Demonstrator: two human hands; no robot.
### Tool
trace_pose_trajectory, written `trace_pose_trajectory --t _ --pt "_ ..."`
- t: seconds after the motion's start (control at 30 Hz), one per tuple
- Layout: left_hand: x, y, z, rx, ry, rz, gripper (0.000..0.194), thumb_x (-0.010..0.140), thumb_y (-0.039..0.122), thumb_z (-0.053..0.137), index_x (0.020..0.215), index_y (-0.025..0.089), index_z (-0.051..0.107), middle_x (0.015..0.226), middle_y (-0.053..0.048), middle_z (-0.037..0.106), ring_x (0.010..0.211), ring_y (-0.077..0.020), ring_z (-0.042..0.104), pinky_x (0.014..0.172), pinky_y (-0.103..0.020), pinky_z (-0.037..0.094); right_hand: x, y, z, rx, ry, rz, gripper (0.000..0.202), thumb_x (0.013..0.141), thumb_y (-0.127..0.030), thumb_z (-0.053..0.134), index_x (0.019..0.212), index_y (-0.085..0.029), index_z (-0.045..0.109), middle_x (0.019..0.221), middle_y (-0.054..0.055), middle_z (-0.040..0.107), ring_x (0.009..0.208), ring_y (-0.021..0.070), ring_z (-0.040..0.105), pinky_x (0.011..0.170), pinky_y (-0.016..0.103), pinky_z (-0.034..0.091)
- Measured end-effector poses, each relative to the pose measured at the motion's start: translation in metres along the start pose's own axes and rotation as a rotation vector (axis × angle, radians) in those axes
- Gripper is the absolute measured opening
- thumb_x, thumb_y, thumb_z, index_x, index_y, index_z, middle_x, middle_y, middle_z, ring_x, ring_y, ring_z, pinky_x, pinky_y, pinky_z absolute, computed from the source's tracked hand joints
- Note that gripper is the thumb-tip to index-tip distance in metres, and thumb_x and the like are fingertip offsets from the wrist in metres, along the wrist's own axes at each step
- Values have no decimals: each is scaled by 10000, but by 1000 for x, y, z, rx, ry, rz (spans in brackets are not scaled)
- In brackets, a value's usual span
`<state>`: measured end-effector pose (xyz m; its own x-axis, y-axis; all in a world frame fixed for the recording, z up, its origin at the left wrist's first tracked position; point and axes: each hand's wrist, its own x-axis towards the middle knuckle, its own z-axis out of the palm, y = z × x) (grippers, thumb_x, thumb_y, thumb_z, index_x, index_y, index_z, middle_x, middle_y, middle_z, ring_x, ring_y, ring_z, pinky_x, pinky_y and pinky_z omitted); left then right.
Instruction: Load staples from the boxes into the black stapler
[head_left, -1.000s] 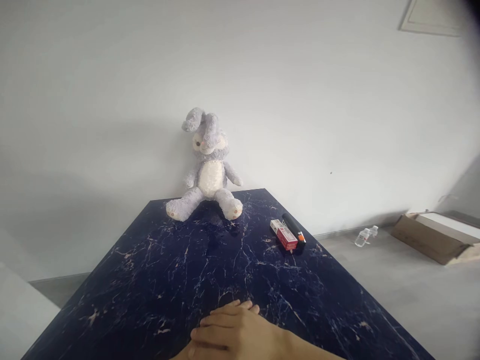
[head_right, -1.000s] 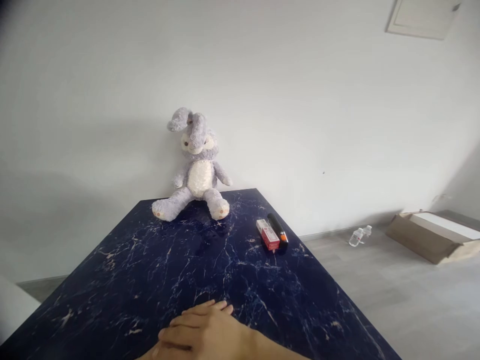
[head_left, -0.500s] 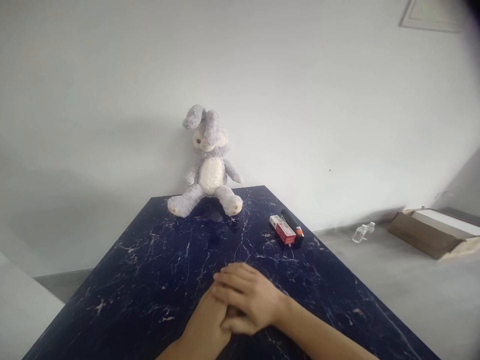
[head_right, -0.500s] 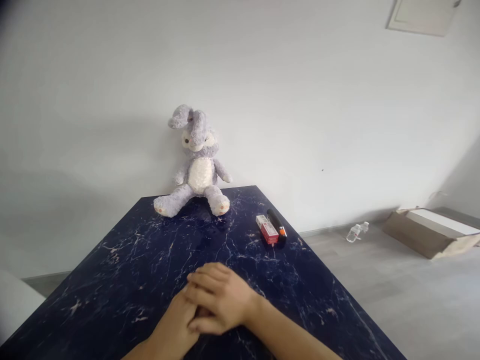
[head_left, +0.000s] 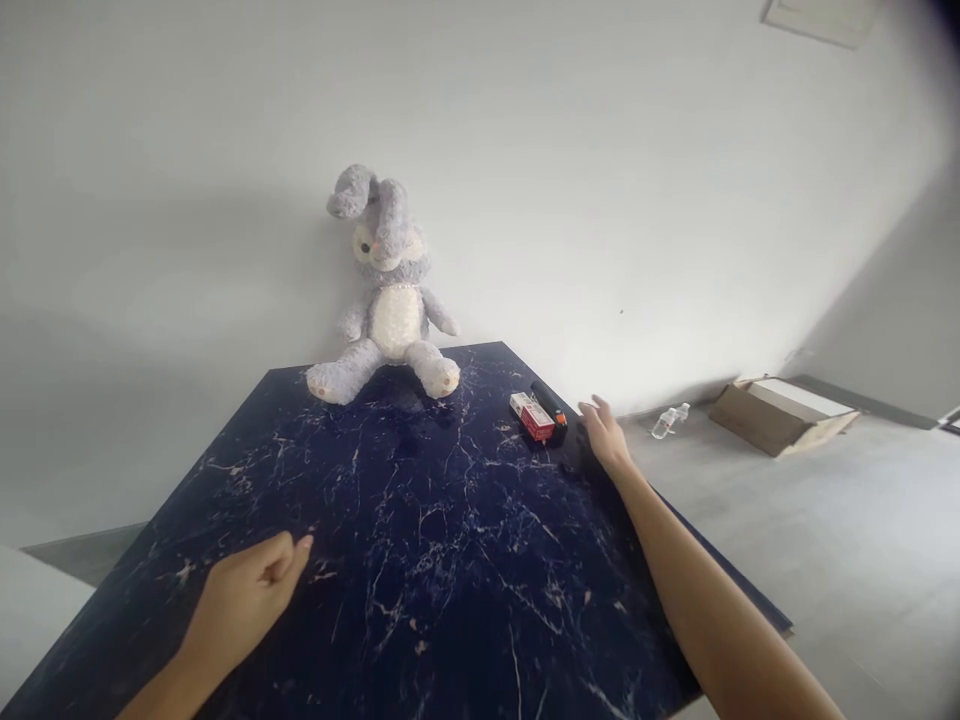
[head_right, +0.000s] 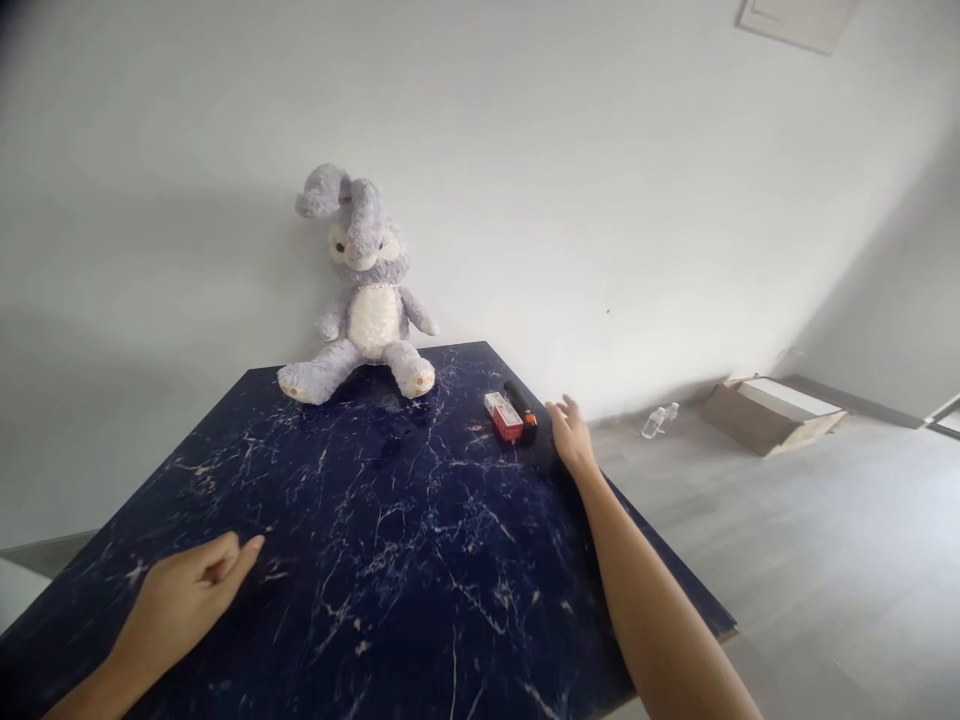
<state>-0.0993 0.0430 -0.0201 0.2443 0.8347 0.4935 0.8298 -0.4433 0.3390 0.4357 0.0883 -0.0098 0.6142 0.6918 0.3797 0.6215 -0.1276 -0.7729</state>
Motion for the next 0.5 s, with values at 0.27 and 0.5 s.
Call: trace_pose_trajectory --t 0.27,0.5 --pt "12 8 -6 -69 -120 -26 439 918 374 483 623 218 197 550 71 209 476 -100 294 522 -218 271 -4 -29 35 -138 -249 -79 385 865 -429 488 928 -150 746 782 88 732 735 225 630 701 298 436" --pt "17 7 -6 -102 -235 -35 265 913 367 509 688 229 497 576 49 494 527 -134 463 557 -248 354 -77 -98 86 -81 -376 -241 314 859 -390 537 983 -196 751 825 35 754 733 189 650 688 250 430"
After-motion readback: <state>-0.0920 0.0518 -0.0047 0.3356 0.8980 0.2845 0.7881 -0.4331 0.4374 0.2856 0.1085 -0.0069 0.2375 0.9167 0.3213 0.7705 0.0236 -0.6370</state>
